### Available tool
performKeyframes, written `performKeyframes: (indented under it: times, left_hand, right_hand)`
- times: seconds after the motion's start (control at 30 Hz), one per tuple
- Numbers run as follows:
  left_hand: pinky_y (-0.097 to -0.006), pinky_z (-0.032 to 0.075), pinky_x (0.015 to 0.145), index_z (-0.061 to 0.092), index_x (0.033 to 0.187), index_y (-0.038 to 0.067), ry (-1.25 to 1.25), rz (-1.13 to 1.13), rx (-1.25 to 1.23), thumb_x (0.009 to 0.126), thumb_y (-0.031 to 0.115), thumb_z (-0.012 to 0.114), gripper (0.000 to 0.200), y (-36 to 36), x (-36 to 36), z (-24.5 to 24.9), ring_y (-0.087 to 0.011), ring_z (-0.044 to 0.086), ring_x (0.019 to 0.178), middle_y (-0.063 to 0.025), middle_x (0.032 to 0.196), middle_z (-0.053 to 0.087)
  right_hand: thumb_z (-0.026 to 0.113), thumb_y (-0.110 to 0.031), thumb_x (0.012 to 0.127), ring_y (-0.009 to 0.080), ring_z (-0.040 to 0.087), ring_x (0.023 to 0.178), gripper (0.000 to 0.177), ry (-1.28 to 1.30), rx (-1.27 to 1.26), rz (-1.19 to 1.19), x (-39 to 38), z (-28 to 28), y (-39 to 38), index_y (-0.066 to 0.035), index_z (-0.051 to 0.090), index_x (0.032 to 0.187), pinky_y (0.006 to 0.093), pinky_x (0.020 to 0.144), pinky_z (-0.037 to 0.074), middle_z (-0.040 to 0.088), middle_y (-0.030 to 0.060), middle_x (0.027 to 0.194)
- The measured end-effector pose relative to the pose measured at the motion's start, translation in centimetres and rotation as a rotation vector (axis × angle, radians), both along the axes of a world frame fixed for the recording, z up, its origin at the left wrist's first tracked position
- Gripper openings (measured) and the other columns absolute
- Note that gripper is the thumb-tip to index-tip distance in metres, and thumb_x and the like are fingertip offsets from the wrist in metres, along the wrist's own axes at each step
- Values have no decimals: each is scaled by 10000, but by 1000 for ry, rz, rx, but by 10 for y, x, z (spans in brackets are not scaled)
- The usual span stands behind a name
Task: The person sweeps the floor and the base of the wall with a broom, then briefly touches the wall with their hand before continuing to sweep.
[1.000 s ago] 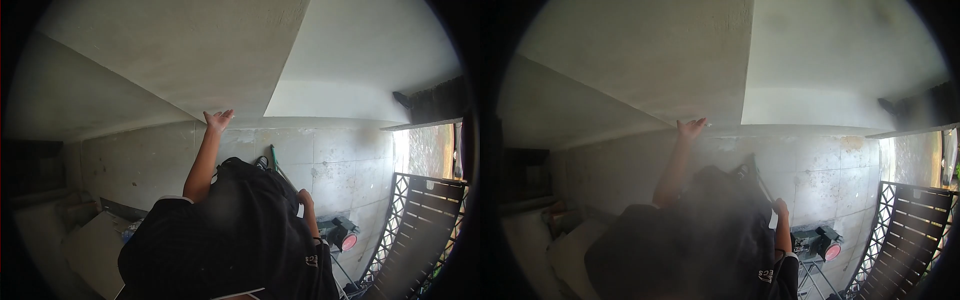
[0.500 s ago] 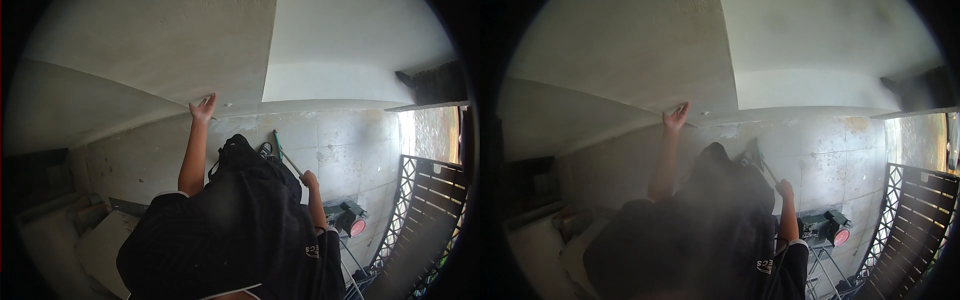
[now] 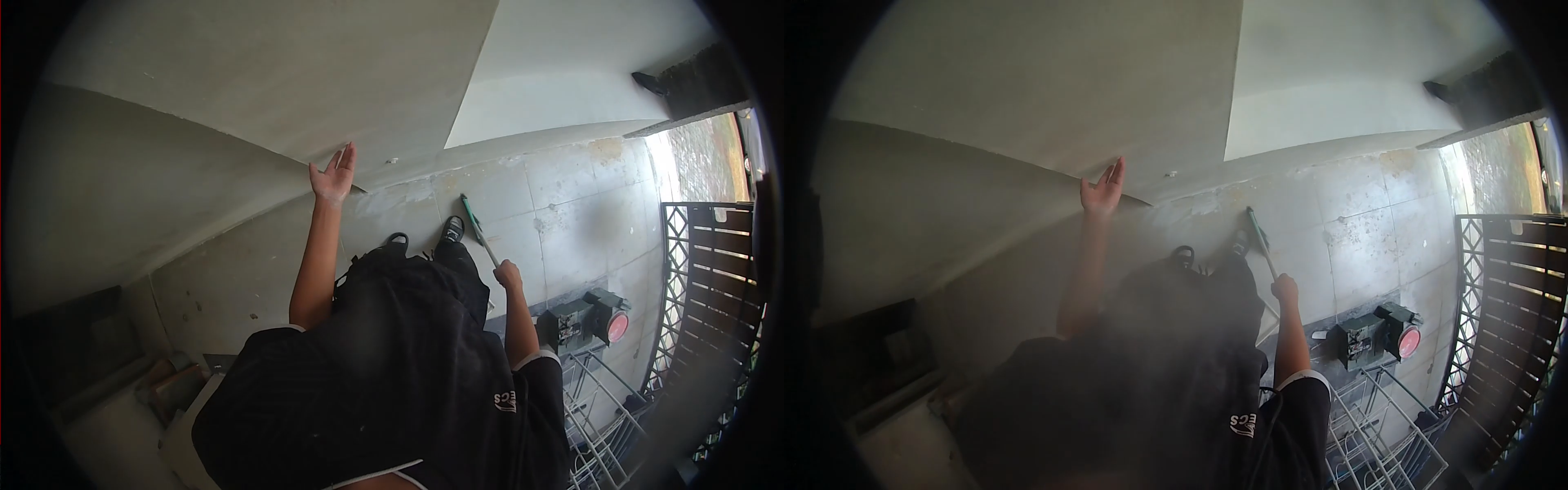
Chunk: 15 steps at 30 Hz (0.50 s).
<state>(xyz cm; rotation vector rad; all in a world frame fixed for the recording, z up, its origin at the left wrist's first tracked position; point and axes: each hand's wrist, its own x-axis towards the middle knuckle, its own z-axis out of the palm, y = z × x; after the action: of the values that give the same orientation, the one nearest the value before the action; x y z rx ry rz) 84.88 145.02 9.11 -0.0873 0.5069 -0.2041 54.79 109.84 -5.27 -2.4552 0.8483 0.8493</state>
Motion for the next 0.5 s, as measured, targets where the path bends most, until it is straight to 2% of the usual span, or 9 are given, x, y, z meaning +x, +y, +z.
performKeyframes:
  times: [0.03,0.07,0.13,0.17,0.23,0.33,0.4,0.43,0.5]
  left_hand:
    - [-481,243,927,17,1218,-3,3,-1,-3,804,483,229,673,9,-1,7,-385,224,1124,-239,1216,178]
    - [-482,239,929,13,1219,-4,-30,-18,-8,804,481,226,673,16,-1,15,-384,217,1128,-238,1222,167]
    - [-482,234,932,9,1220,-5,-57,-51,-20,805,478,224,672,26,-3,27,-383,211,1132,-237,1228,156]
    - [-481,227,936,7,1220,-8,-63,-51,-30,806,473,223,670,30,-3,32,-383,201,1137,-235,1235,143]
    - [-480,219,941,5,1220,-12,-59,-69,-50,808,467,221,668,37,-4,37,-383,192,1141,-233,1242,131]
    - [-467,287,906,39,1226,6,-67,-117,-59,795,509,222,687,49,-5,46,-391,264,1102,-233,1224,180]
    - [-466,283,909,38,1224,3,-96,-129,-77,801,498,218,676,55,-5,55,-391,253,1109,-230,1229,173]
    - [-466,283,909,38,1224,3,-97,-136,-81,801,498,218,676,57,-4,59,-391,253,1109,-230,1229,173]
    - [-465,284,908,33,1225,3,-83,-142,-85,806,487,213,665,61,-4,67,-389,247,1114,-217,1238,169]
  right_hand:
    - [454,-137,667,336,559,683,228,13,12,-22,-2,3,15,63,514,760,390,616,445,552,240,726]
    - [454,-137,667,336,559,683,228,16,8,-27,-3,4,30,63,514,760,390,616,445,552,240,726]
    - [465,-162,672,348,551,709,247,-1,30,-216,-9,7,56,64,515,759,398,639,438,544,254,752]
    - [488,-188,683,343,530,788,221,21,-4,-192,-13,8,67,6,521,785,401,682,426,548,212,808]
    - [487,-198,688,351,528,782,231,7,-17,-274,-25,8,86,10,519,783,405,677,424,548,216,801]
    - [481,-230,699,370,525,766,269,-43,-25,-358,-50,8,108,26,516,774,412,661,421,546,228,778]
    - [499,-269,696,317,561,584,344,-90,-4,-373,-68,-2,116,72,525,731,377,586,442,548,229,655]
    - [509,-283,687,273,554,498,343,-144,-19,-394,-73,0,122,58,534,655,359,520,441,543,194,578]
    - [521,-286,679,258,550,484,339,-120,22,-374,-78,4,124,48,535,625,351,496,435,538,175,547]
